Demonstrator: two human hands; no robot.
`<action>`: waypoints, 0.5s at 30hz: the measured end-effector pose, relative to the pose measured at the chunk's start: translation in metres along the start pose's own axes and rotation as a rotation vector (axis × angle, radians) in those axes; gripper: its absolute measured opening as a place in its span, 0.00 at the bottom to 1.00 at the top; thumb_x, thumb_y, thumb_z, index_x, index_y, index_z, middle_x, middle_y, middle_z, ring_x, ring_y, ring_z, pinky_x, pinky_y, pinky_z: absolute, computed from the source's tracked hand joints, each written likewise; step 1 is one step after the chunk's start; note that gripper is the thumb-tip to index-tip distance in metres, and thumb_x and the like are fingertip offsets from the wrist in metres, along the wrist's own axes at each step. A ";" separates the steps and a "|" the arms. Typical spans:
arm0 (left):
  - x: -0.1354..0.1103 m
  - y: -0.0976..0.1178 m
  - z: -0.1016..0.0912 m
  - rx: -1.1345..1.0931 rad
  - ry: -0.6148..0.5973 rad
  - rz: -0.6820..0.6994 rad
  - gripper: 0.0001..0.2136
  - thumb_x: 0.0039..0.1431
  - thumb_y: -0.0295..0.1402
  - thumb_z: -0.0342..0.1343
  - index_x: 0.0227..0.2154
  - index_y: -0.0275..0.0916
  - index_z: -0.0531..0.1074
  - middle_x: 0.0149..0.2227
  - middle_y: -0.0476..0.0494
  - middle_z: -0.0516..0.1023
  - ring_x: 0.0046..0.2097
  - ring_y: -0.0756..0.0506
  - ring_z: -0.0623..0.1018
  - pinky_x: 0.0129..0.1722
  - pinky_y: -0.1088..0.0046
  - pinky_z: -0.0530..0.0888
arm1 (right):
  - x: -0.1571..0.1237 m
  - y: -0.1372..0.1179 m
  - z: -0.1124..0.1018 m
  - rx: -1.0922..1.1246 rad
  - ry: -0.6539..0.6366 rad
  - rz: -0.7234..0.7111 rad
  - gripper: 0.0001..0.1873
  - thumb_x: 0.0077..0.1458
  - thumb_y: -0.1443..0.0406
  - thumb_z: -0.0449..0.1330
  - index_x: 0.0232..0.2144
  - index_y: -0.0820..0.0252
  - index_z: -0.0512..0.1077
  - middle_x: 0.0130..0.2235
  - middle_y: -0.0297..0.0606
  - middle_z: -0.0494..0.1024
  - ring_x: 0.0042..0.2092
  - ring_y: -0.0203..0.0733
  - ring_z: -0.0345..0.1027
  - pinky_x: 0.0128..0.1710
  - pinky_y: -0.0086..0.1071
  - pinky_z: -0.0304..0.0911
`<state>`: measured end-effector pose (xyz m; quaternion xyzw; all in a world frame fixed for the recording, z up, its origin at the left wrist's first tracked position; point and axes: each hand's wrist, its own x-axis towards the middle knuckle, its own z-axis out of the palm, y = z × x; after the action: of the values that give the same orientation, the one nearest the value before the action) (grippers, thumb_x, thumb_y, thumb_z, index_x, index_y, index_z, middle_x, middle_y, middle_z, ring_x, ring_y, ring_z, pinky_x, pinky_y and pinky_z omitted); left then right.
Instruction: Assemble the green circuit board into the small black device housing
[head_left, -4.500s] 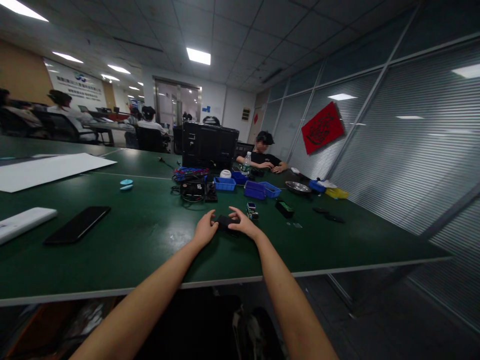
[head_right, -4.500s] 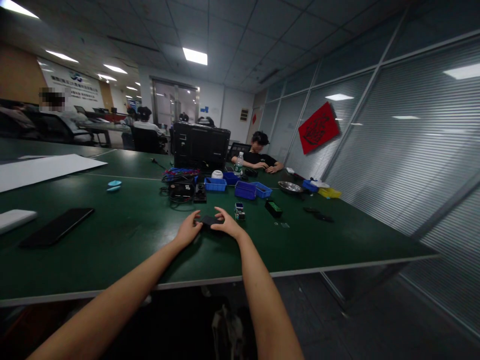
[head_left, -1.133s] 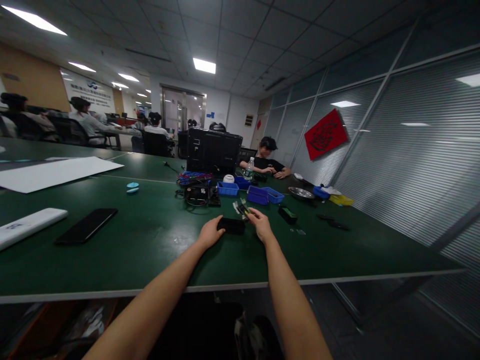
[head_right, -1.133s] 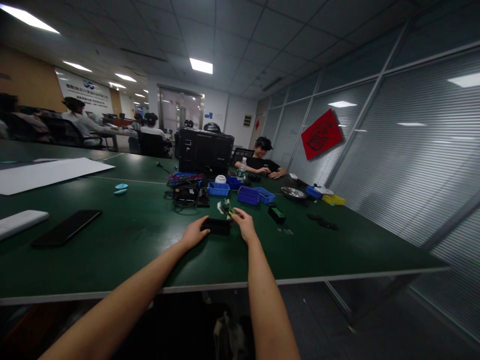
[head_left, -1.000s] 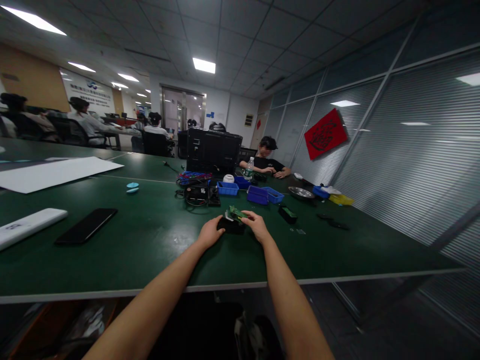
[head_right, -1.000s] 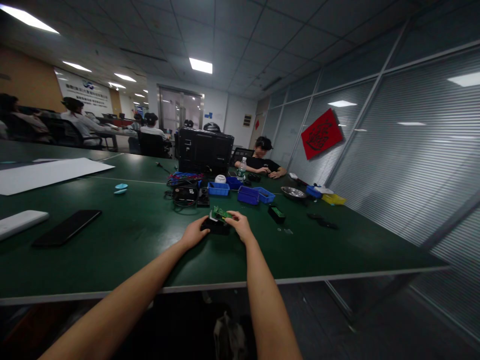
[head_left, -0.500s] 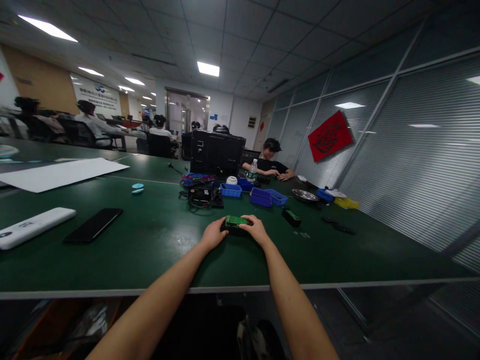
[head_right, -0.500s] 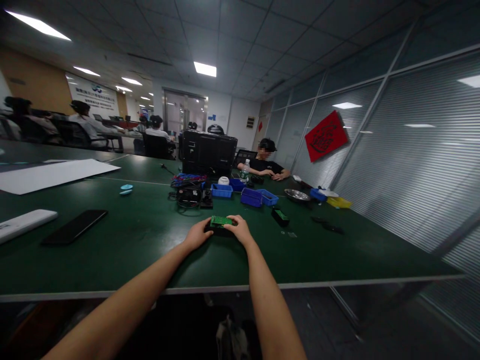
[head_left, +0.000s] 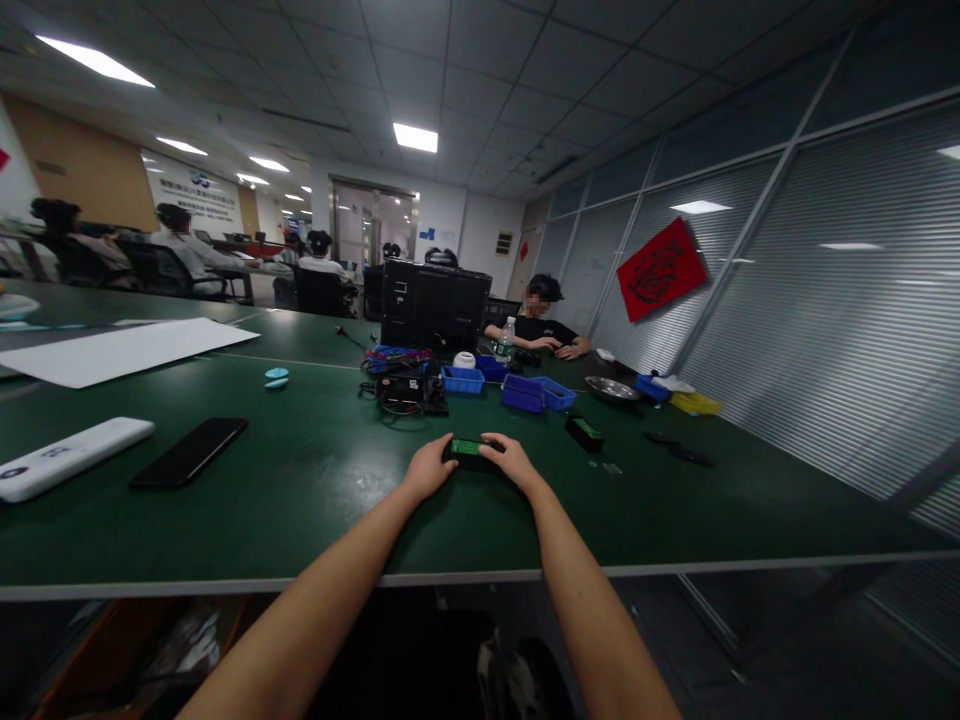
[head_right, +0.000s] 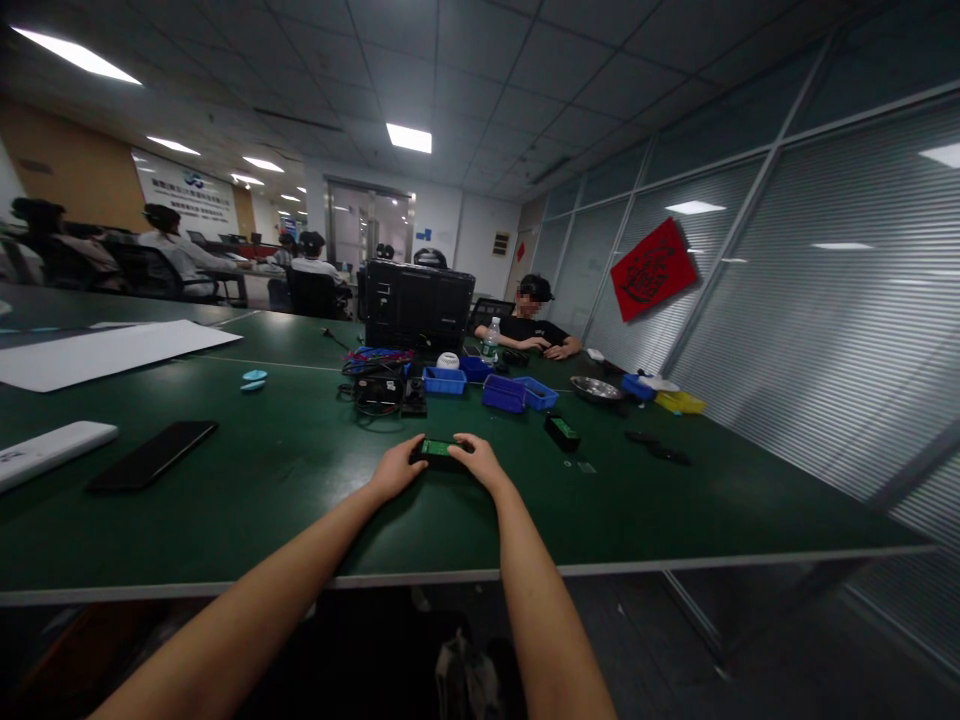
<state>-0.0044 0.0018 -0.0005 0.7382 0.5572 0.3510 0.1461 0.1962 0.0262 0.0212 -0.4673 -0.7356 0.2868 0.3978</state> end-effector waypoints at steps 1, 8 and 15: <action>0.000 0.000 0.000 -0.001 0.001 0.000 0.28 0.48 0.33 0.55 0.55 0.38 0.58 0.51 0.41 0.68 0.50 0.44 0.69 0.51 0.71 0.63 | 0.000 0.001 0.000 0.000 -0.013 0.011 0.23 0.45 0.57 0.59 0.43 0.61 0.70 0.44 0.42 0.73 0.45 0.42 0.66 0.46 0.35 0.58; -0.001 0.001 -0.001 -0.044 0.003 -0.005 0.27 0.47 0.32 0.55 0.53 0.40 0.60 0.50 0.43 0.70 0.49 0.45 0.70 0.50 0.71 0.64 | -0.001 0.001 -0.003 -0.063 -0.068 0.029 0.23 0.44 0.55 0.60 0.41 0.61 0.69 0.42 0.40 0.72 0.43 0.42 0.65 0.43 0.35 0.58; -0.003 0.004 -0.004 -0.110 0.078 0.059 0.24 0.42 0.23 0.55 0.46 0.41 0.63 0.43 0.46 0.72 0.45 0.47 0.71 0.46 0.71 0.66 | -0.002 -0.005 -0.005 -0.025 -0.113 -0.023 0.20 0.43 0.56 0.60 0.38 0.61 0.69 0.37 0.36 0.72 0.38 0.39 0.64 0.39 0.32 0.58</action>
<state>-0.0047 -0.0029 0.0043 0.7310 0.5204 0.4136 0.1543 0.1984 0.0223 0.0271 -0.4468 -0.7659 0.2989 0.3528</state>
